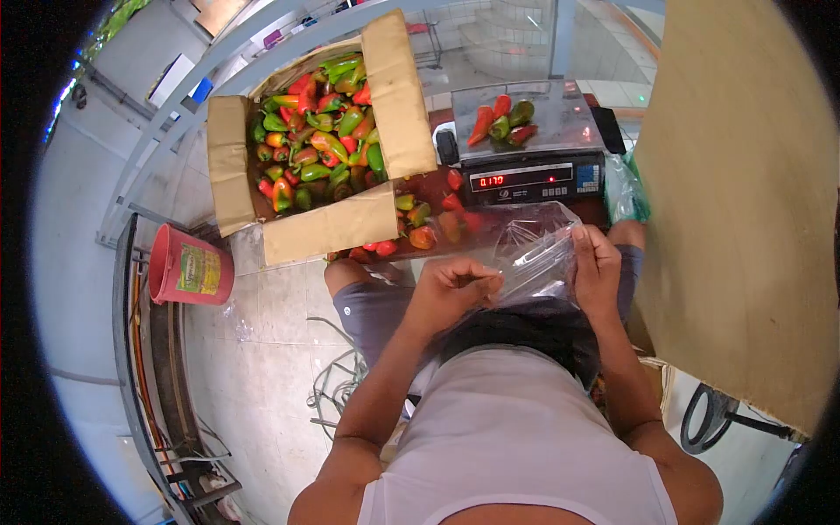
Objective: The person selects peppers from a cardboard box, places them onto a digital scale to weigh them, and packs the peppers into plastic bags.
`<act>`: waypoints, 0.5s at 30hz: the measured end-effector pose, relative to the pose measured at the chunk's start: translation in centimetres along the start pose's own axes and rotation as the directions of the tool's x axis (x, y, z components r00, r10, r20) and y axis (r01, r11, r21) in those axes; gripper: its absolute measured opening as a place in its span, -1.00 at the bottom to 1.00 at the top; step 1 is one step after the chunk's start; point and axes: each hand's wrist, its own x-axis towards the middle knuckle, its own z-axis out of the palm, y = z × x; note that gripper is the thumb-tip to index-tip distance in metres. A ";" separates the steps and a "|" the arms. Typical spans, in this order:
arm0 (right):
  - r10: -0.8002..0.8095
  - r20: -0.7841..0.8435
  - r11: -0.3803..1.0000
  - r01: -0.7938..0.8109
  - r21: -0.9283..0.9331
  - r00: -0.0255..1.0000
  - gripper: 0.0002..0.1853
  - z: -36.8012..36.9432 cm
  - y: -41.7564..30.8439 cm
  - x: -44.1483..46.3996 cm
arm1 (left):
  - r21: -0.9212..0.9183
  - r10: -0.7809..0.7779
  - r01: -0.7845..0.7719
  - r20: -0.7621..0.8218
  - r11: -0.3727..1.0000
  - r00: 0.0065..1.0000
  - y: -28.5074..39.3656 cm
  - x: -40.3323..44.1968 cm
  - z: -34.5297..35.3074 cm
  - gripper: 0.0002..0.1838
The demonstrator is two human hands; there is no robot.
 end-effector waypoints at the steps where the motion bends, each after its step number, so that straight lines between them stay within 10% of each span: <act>1: -0.014 -0.006 0.999 0.013 -0.034 1.000 -0.68 0.1 0.0 0.0 | -0.012 -0.006 0.006 -0.004 1.000 1.000 -0.3 -0.1 -0.2 -0.85; 15: -0.012 -0.072 0.998 0.017 0.063 0.997 -0.72 0.3 -0.7 -0.9 | -0.292 0.033 -0.070 -0.130 0.954 0.991 -2.3 0.9 -0.6 -0.78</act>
